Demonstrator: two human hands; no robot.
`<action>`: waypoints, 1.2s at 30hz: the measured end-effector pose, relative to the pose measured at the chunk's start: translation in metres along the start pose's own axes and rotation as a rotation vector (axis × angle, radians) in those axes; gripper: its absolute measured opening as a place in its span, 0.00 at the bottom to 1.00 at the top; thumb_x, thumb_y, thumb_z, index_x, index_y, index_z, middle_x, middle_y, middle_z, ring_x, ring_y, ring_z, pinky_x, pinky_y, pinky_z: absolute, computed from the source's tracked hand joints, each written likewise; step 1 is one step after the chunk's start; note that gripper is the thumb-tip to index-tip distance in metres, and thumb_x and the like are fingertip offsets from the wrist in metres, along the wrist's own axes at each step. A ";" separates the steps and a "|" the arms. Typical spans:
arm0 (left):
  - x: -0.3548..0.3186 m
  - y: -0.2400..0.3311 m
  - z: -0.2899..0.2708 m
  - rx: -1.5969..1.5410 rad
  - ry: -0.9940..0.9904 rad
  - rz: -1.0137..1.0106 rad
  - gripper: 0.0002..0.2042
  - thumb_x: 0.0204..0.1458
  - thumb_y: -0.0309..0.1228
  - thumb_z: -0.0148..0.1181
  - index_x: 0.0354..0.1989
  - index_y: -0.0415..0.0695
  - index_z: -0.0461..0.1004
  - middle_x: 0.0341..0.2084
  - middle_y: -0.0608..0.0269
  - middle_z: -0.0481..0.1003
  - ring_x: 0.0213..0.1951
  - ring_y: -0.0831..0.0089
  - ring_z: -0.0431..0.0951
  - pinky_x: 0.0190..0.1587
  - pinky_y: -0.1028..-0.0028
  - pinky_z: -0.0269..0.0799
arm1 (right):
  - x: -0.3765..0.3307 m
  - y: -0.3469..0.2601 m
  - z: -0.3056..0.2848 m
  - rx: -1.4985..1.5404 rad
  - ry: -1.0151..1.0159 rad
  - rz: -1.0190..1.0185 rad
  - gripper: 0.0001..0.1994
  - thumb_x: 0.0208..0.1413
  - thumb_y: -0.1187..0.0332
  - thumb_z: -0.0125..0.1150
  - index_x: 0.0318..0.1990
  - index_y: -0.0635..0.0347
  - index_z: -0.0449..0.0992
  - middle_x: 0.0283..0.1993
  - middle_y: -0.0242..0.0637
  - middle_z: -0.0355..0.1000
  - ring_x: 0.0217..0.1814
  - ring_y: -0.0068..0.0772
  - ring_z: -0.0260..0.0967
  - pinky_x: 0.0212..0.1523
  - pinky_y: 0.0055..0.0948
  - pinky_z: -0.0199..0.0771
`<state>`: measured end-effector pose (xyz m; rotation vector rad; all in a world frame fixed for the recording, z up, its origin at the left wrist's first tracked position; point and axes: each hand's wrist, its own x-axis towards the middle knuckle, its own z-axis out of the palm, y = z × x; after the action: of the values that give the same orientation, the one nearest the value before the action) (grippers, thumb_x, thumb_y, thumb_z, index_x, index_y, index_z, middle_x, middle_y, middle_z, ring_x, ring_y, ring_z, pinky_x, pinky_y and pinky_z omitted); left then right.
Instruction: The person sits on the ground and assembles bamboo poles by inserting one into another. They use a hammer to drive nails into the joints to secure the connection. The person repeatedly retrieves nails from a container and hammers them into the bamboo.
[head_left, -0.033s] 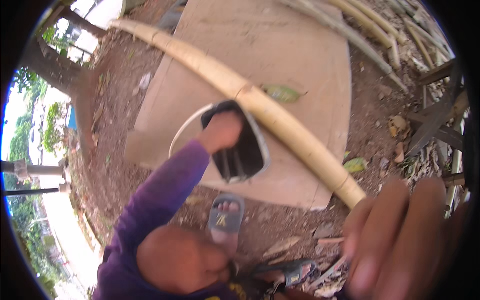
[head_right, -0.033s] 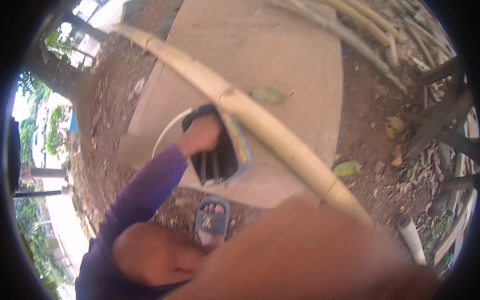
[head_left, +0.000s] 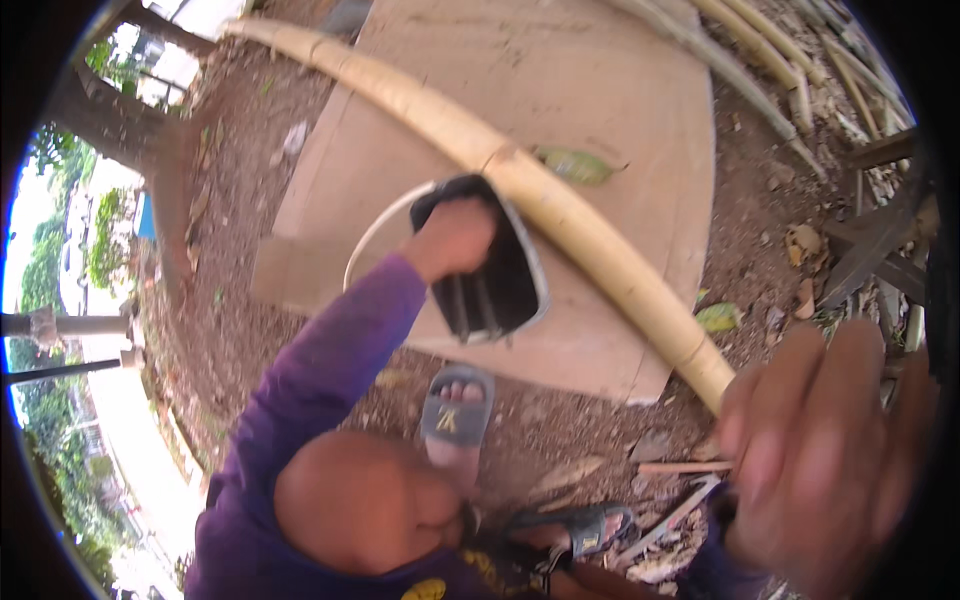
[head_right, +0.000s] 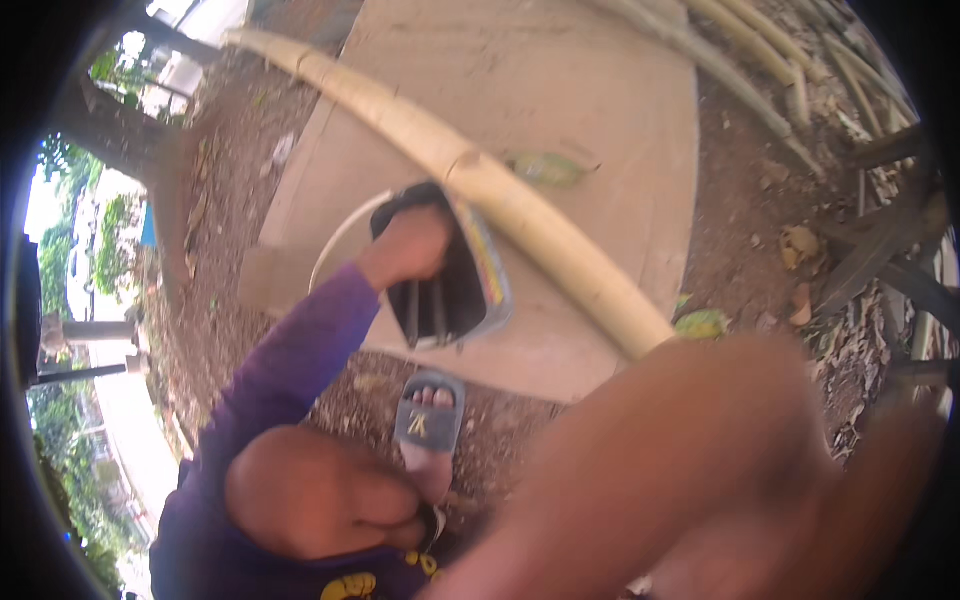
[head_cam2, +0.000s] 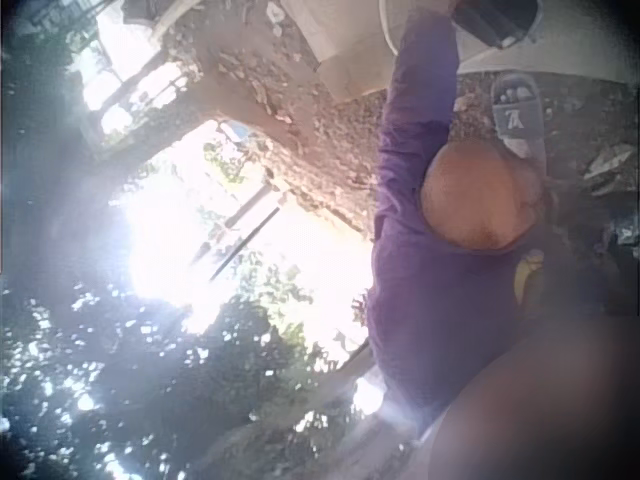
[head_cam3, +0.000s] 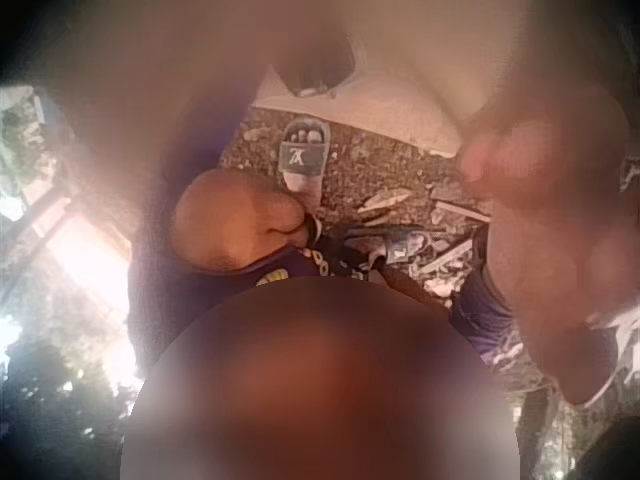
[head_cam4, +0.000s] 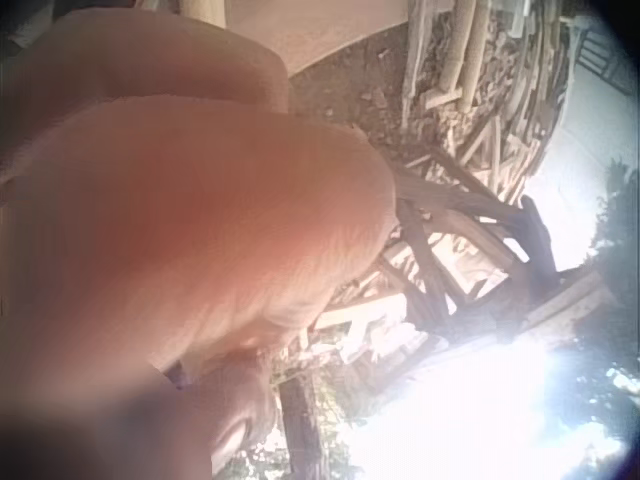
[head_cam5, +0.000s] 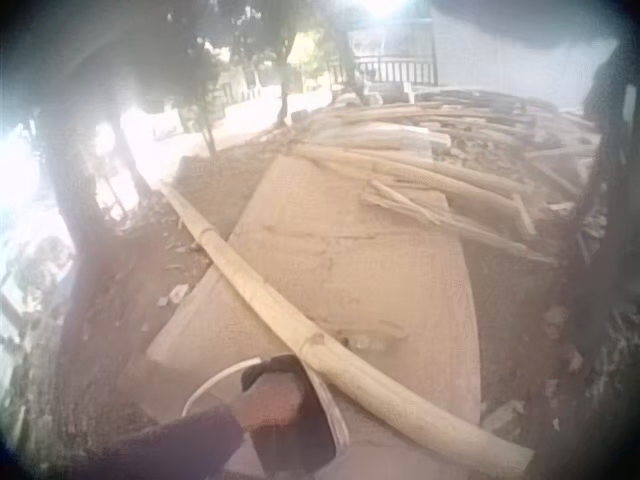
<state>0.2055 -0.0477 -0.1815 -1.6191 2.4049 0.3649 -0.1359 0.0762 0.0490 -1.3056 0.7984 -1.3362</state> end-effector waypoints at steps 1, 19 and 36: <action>-0.003 0.002 -0.002 -0.006 -0.024 0.013 0.08 0.45 0.27 0.71 0.35 0.41 0.87 0.36 0.46 0.86 0.42 0.46 0.88 0.44 0.53 0.85 | 0.004 0.004 0.000 0.007 -0.019 0.057 0.25 0.69 0.46 0.64 0.51 0.58 0.65 0.43 0.38 0.67 0.44 0.34 0.66 0.47 0.34 0.70; 0.010 0.009 -0.022 -0.064 -0.292 0.011 0.11 0.49 0.26 0.67 0.40 0.39 0.88 0.42 0.43 0.86 0.49 0.46 0.87 0.53 0.53 0.83 | -0.134 0.050 -0.073 -0.918 -0.255 0.666 0.15 0.60 0.74 0.69 0.53 0.67 0.79 0.43 0.50 0.81 0.41 0.50 0.82 0.45 0.43 0.80; 0.043 -0.050 0.063 -0.536 -0.268 0.071 0.24 0.62 0.29 0.65 0.67 0.43 0.72 0.63 0.51 0.78 0.67 0.54 0.75 0.74 0.57 0.66 | -0.307 0.152 -0.091 -0.821 0.079 0.886 0.22 0.72 0.54 0.63 0.63 0.61 0.76 0.52 0.60 0.81 0.53 0.69 0.80 0.52 0.59 0.82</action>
<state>0.2388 -0.0830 -0.2588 -1.5409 2.2754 1.2417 -0.2358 0.3168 -0.1914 -1.2213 1.8293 -0.3268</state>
